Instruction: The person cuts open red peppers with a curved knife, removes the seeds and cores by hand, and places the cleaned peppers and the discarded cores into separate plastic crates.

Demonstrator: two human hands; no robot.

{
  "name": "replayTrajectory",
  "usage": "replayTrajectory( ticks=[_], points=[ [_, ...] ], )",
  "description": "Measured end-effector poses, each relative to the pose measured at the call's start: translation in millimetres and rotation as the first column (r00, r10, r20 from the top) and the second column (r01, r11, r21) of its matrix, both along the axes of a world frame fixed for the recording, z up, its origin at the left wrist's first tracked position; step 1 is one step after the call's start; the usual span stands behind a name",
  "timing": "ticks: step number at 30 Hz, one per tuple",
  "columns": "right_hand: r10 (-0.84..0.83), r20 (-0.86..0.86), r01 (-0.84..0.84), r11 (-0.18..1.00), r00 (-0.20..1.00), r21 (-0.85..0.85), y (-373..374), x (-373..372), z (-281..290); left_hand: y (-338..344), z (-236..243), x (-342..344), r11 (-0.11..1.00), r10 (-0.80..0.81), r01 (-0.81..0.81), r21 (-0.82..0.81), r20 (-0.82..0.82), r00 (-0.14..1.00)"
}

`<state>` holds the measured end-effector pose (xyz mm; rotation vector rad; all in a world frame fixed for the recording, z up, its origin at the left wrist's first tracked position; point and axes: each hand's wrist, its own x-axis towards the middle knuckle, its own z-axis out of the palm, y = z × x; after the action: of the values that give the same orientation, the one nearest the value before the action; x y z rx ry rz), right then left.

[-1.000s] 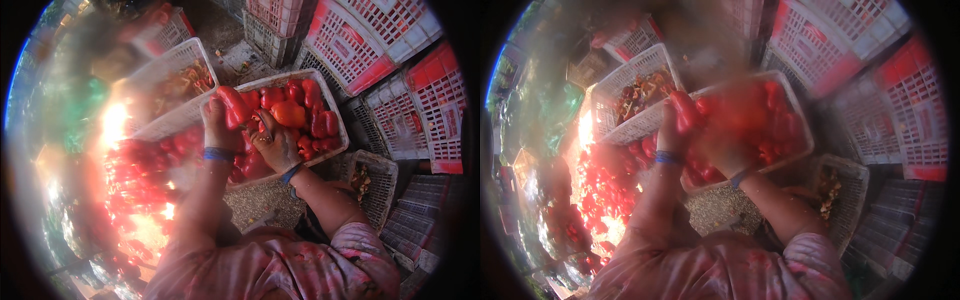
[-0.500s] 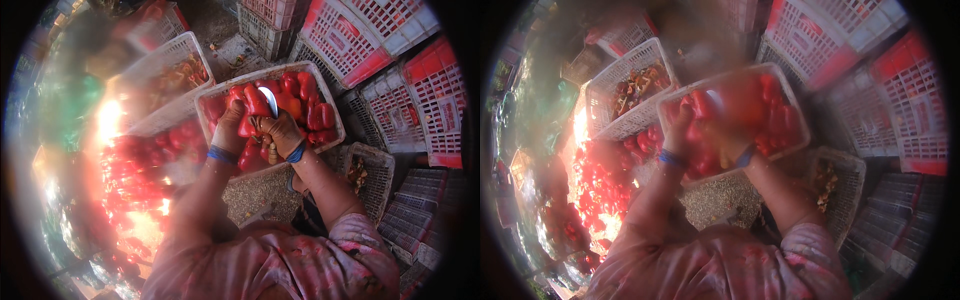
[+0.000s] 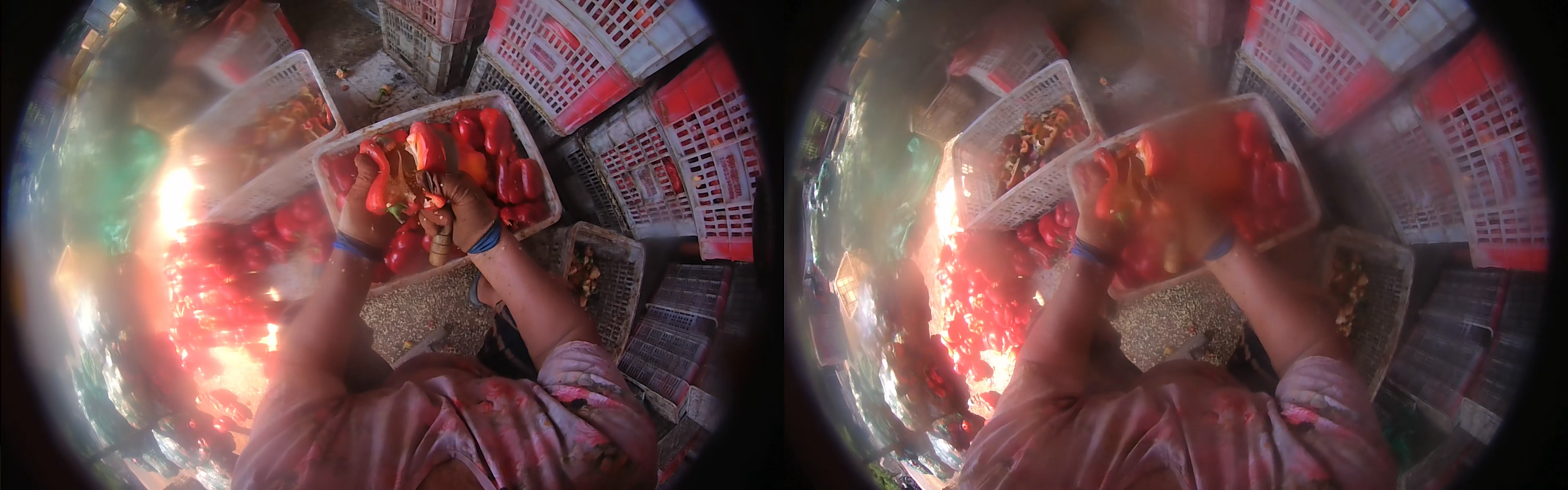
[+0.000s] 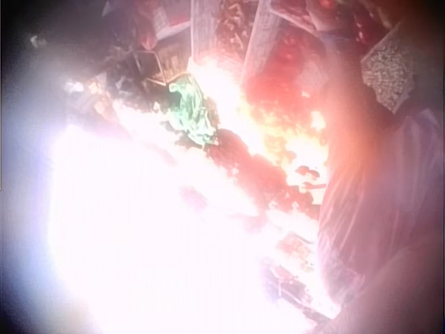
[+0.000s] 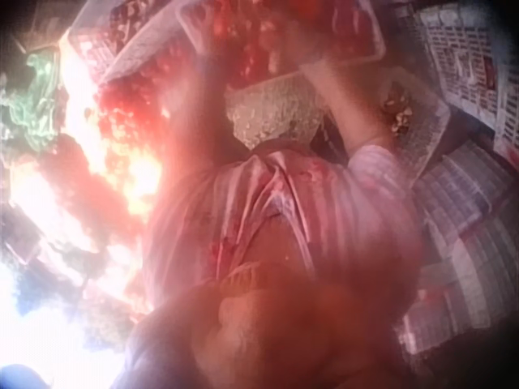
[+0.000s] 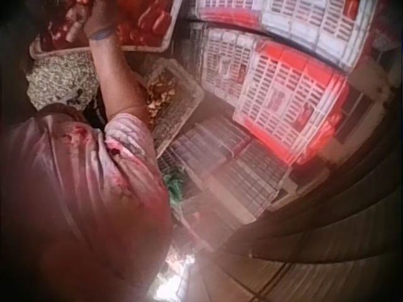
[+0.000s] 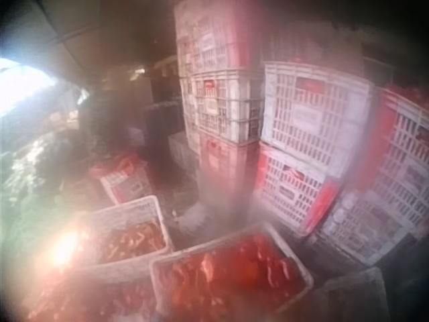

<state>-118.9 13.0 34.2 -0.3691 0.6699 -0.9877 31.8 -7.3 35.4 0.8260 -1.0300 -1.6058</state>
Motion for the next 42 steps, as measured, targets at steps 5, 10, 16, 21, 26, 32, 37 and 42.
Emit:
replayTrajectory(
  ticks=[5, 10, 16, 21, 26, 32, 37, 42],
  points=[
    [-0.451, -0.728, -0.348, 0.666, 0.516, -0.66, -13.4, -27.4, -24.6, -7.5, 3.8, 2.6, 0.996, -0.083, 0.084, 0.042, -0.019, 0.996],
    [-0.177, -0.809, -0.158, 0.936, 0.56, -0.314, -9.3, -9.7, 71.4, -6.0, 2.8, 16.0, 0.981, -0.174, 0.173, 0.092, 0.01, 0.985],
    [-0.232, -0.521, -0.032, 0.893, 0.821, -0.449, -22.0, -35.6, 32.9, -6.7, 1.8, 9.0, 0.988, -0.117, 0.111, 0.106, 0.048, 0.992],
    [-0.294, -0.574, 0.034, 0.907, 0.764, -0.42, -14.6, -20.8, 46.6, -1.7, 5.3, -1.4, 0.986, 0.159, -0.146, -0.082, 0.183, 0.97],
    [-0.559, -0.829, -0.229, 0.806, 0.011, -0.546, -18.2, -43.0, -3.0, -10.6, -22.1, 0.8, 0.947, 0.264, -0.134, -0.293, 0.465, 0.845],
    [-0.956, -0.135, -0.859, 0.293, -0.26, -0.42, -44.0, -31.0, 13.3, -29.3, -44.5, 44.8, 0.705, 0.527, 0.2, -0.68, 0.691, 0.495],
    [-0.935, -0.311, -0.824, 0.039, 0.169, -0.566, -121.5, -11.1, 56.3, -50.1, -54.5, 89.3, 0.835, 0.359, 0.115, -0.538, 0.69, 0.628],
    [-0.846, -0.413, -0.824, -0.053, 0.337, -0.564, -176.5, 47.2, 53.3, -72.0, -91.0, 143.6, 0.783, 0.481, 0.037, -0.622, 0.641, 0.598]
  ],
)
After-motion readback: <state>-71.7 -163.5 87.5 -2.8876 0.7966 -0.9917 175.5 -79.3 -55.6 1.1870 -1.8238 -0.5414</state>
